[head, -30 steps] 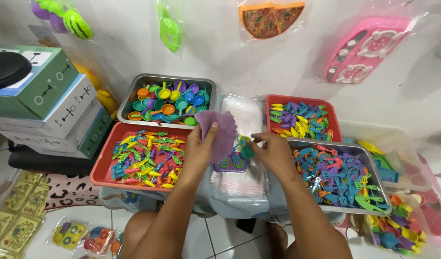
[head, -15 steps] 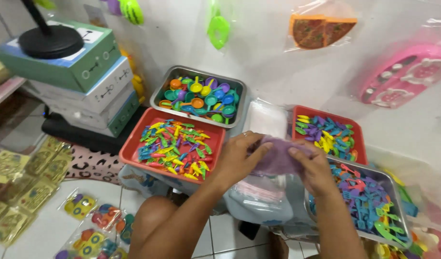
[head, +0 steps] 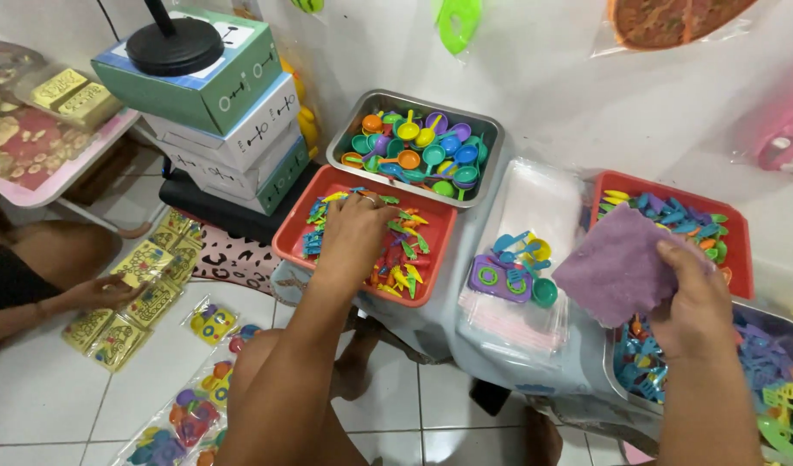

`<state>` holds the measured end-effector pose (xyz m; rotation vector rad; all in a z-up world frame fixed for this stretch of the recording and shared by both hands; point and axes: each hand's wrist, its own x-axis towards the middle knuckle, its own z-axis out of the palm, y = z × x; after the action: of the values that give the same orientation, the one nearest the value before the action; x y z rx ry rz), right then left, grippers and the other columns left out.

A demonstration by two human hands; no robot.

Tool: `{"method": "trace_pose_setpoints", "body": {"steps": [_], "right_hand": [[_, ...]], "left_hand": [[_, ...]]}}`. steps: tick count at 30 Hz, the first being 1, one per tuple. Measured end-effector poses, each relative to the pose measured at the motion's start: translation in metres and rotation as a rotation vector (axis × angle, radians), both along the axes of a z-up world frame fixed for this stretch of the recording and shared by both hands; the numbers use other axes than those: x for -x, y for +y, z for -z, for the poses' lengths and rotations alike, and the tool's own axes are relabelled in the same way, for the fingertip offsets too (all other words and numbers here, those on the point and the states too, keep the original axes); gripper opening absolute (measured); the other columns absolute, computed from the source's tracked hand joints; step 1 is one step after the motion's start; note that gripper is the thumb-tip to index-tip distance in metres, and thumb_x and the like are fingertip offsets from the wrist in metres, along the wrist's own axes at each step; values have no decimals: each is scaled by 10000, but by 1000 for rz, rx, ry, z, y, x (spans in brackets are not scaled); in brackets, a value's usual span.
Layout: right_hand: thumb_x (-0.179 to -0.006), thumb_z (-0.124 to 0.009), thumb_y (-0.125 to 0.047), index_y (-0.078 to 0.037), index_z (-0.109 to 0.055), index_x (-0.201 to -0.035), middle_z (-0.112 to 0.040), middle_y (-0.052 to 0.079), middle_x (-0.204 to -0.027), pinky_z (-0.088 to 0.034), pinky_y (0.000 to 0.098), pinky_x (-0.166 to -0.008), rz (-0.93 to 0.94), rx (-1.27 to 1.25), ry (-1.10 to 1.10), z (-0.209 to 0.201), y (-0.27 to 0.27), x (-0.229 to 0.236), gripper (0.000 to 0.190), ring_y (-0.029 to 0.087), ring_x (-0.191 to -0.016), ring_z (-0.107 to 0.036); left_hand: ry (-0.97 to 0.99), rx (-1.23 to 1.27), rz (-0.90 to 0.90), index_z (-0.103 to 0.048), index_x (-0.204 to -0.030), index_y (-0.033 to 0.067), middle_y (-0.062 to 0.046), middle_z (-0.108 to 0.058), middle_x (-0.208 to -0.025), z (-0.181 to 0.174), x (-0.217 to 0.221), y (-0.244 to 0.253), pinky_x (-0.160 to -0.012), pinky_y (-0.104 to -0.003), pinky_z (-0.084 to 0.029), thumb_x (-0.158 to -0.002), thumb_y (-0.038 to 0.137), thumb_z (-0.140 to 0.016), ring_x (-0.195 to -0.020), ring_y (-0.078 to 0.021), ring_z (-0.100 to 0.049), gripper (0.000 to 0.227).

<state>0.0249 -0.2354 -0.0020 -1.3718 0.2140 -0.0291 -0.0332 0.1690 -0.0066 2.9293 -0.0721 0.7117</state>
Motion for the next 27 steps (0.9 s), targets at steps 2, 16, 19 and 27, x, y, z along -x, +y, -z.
{"method": "trace_pose_setpoints", "body": {"steps": [2,16,19,27], "right_hand": [[-978,-535,-207,-117,-628,-1307,-640,7,-1208,-482,254,-920,-59,-40,-30,-4,4,1,353,115,-1084,-575],[-1013,-459,-223,-79,-513,-1422,-538,134,-1395,-441,405,-964,-77,74,59,-26,36,15,438,233,-1204,-514],[-1009,-475,-226,-77,-514,-1417,-534,156,-1396,-453,442,-944,-40,98,95,-28,40,13,436,267,-1209,-520],[-1014,-504,-174,-35,-554,-1325,-569,154,-1309,-424,354,-927,-52,6,71,-17,39,8,343,224,-1150,-527]], "left_hand": [[-5,5,-11,-790,-972,179,-32,-690,-1058,5,-3,2,-865,-439,-391,-841,148,-640,-1021,-259,-590,202],[4,119,43,-778,-948,94,-72,-709,-965,-10,0,-10,-803,-435,-459,-794,179,-744,-882,-288,-640,179],[10,129,65,-753,-1110,135,-69,-663,-1093,-15,1,-13,-844,-440,-447,-788,134,-722,-969,-289,-628,324],[68,81,112,-829,-952,203,-6,-651,-1001,-4,-5,-17,-808,-398,-441,-874,213,-664,-929,-224,-603,182]]}}
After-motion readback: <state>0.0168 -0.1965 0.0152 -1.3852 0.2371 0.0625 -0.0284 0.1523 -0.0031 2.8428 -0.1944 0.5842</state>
